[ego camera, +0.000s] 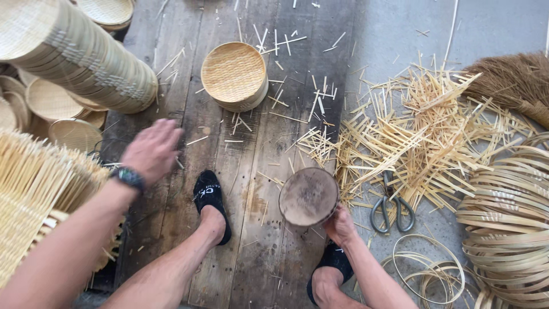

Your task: The person weaves bamboo strips into a flat base by hand, places a wooden form over it to shape the sides, and trims the edges with scissors.

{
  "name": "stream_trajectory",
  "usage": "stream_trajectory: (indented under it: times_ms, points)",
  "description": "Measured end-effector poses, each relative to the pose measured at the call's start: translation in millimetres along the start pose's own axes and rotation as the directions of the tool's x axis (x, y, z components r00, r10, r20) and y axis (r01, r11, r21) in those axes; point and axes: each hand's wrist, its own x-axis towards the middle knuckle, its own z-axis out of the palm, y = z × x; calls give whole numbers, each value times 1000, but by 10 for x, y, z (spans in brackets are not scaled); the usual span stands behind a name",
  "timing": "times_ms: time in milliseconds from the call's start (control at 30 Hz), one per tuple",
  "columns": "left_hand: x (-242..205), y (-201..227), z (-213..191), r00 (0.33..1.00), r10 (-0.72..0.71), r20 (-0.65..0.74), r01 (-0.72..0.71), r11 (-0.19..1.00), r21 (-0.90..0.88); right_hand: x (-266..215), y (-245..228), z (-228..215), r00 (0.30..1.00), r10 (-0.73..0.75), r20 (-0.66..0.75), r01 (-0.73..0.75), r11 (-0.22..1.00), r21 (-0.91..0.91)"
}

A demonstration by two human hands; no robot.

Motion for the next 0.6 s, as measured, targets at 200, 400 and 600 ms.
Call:
stream_trajectory:
  times_ms: [200,400,600]
  points:
    - [-2001,-1003,-503,887,-460,42,461,887,-32,-353,-86,78,887,4,-462,-130,961,-242]
    - [-3131,-1086,-172,699,-677,229,705,706,-66,-562,78,-156,977,-54,-205,14,981,-193]
    - [-3129,-904,-129,668,-720,189,743,662,-103,-433,267,129,958,139,-249,-238,871,-429]
